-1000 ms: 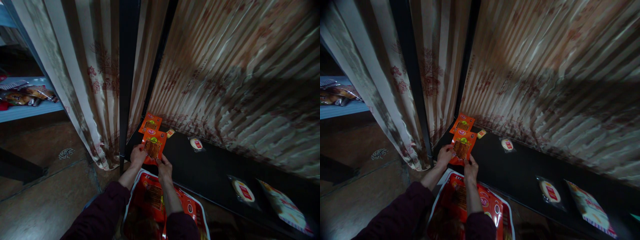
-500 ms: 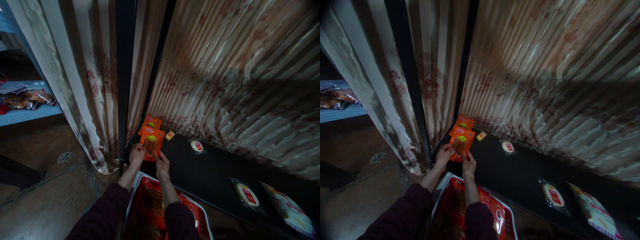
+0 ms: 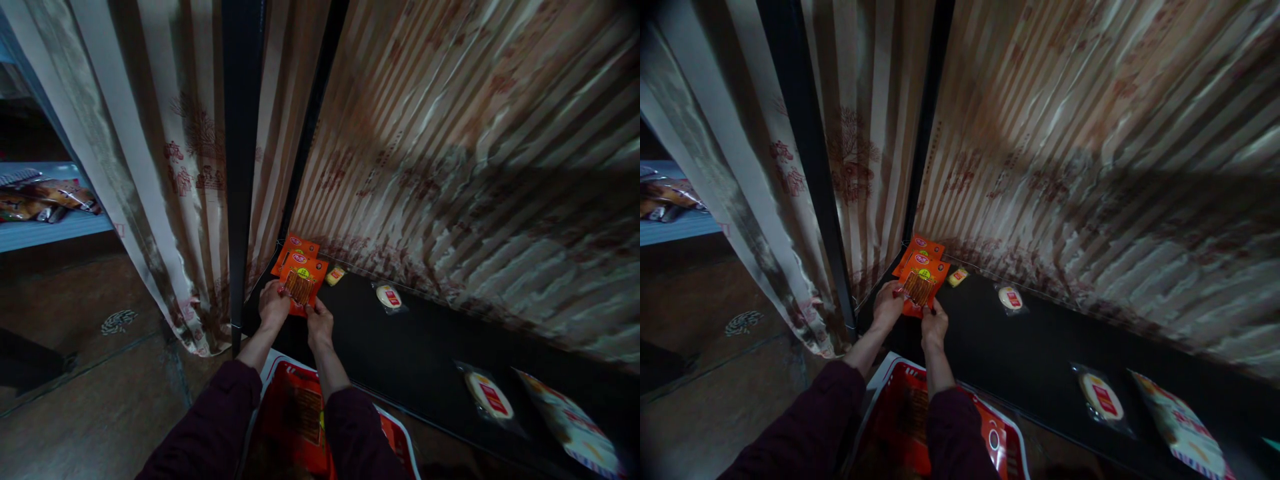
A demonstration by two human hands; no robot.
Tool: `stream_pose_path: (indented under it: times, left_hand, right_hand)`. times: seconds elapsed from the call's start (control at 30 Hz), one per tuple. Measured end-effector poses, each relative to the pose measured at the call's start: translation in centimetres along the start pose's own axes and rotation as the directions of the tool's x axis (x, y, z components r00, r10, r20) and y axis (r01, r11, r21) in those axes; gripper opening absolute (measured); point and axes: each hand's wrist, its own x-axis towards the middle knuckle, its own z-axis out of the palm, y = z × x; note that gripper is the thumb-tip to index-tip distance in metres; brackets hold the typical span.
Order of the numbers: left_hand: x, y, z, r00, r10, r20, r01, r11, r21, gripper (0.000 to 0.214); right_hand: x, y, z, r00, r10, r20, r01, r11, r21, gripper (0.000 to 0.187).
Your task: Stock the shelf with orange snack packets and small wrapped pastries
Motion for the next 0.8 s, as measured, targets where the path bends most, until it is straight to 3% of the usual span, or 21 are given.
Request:
stream_pose_path:
  times: [0.17,0.63,0.8]
  left_hand:
    - [1.2,0.1,0.0,1.0,0.025,0.011,-0.024,0.997,-0.069,0.027]
    - [2.8,-0.9,0.3,0.994,0.068,0.08,-0.058,0.991,-0.121,0.042]
    - [3.5,-1.7,0.7,0.987,0.109,0.118,-0.089,0.982,-0.164,0.045]
  right_hand:
    - [0.9,-0.5,0.6,1.0,0.022,-0.012,-0.021,0.999,0.031,0.046]
    - [2.2,-1.5,1.6,0.999,0.04,-0.013,-0.041,0.982,-0.184,0.046]
    - [2.4,-2.3,1.8,0.994,0.107,0.0,-0.103,0.957,-0.27,0.05]
